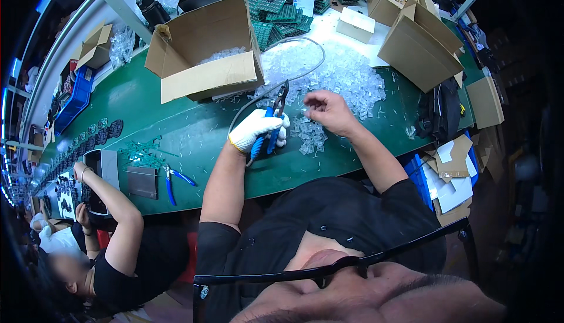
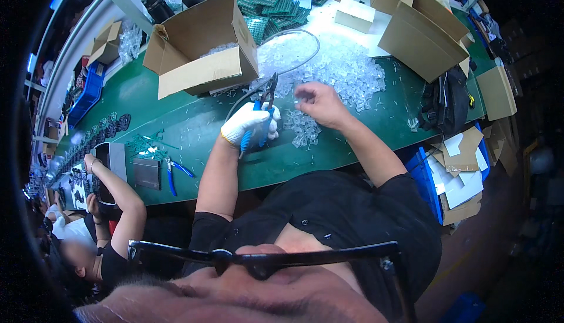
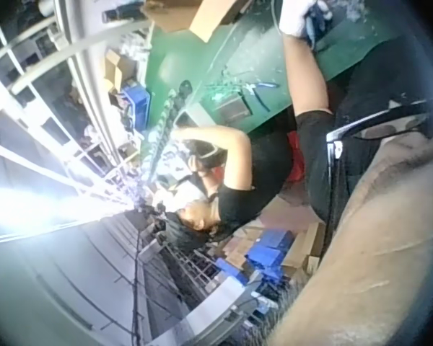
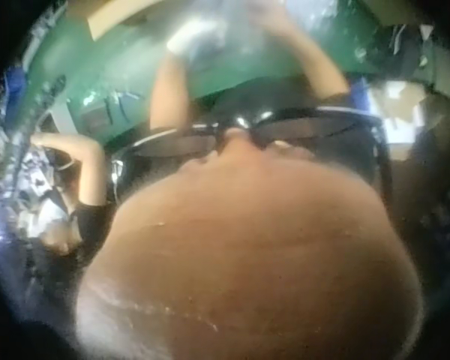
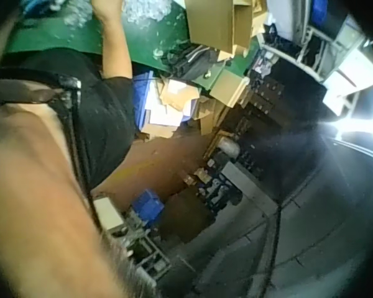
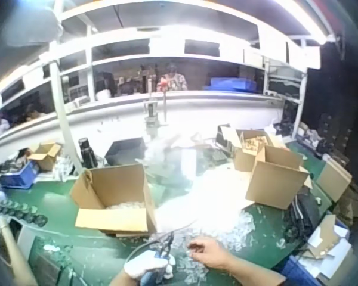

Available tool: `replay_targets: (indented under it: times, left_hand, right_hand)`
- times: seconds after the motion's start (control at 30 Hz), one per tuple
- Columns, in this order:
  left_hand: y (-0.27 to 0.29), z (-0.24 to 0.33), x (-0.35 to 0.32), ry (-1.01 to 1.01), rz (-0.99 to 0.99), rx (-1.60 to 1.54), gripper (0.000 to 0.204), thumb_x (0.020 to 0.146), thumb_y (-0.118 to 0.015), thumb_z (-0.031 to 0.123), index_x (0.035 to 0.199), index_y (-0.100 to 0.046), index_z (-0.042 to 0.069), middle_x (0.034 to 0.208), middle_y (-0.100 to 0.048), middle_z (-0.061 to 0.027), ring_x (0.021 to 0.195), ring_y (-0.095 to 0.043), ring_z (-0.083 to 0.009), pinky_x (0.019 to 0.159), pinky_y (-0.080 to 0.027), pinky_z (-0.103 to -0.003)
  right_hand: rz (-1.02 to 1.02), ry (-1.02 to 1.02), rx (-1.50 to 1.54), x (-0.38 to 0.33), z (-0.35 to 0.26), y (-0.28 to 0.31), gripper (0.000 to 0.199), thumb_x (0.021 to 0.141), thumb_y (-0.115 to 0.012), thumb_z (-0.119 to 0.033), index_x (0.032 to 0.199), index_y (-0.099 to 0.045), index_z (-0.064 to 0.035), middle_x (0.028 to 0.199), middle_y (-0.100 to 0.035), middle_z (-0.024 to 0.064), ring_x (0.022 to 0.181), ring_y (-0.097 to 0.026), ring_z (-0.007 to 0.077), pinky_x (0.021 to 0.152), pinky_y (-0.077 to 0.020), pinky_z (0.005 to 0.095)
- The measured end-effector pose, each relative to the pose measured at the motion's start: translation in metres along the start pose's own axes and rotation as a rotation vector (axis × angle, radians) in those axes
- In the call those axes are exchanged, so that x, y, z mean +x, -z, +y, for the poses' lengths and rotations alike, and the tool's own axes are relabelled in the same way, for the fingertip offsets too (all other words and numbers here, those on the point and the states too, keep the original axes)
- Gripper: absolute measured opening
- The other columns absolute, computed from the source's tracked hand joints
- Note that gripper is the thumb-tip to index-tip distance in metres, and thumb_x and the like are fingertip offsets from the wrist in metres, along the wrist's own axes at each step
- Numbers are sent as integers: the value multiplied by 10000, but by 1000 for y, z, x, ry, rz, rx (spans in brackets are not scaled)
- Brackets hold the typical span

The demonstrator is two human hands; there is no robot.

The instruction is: Assembling and preparing electronic components using pliers at a production workbench.

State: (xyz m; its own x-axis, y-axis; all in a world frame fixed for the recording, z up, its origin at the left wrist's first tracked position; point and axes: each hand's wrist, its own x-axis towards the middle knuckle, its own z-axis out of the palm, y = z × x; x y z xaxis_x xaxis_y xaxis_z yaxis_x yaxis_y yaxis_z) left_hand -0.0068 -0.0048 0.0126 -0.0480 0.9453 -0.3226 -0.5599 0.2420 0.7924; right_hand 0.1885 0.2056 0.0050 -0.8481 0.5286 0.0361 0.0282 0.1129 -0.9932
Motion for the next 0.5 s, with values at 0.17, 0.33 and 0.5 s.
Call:
replay_targets:
  times: [0.17, 0.33, 0.5]
  left_hand:
    - [3, -2, 1, 18, -3, -28, 389, 928, -861, 278, 1152, -726, -11, 876, -740, -94, 771, -724, -218, 775, -623, -372]
    - [5, -5, 3, 16, -10, -8, 387, 930, -859, 270, 1159, -732, -14, 878, -746, -95, 773, -727, -208, 767, -623, -362]
    - [-1, -1, -1, 17, -14, 12, 377, 931, -860, 265, 1148, -736, -17, 878, -748, -92, 774, -727, -204, 768, -620, -352]
  right_hand:
    - [6, -43, -466, 5, -8, -1, 319, 905, -844, -138, 1207, -797, -48, 1105, -815, 148, 978, -784, 261, 895, -622, 402]
    - [113, 251, -816, 36, 2, -5, 264, 915, -800, -146, 1164, -798, -60, 1124, -772, 188, 1004, -764, 392, 887, -615, 486]
    - [78, 314, -997, 42, 15, -9, 186, 928, -784, -131, 1098, -789, -54, 1067, -721, 178, 975, -740, 418, 860, -600, 534]
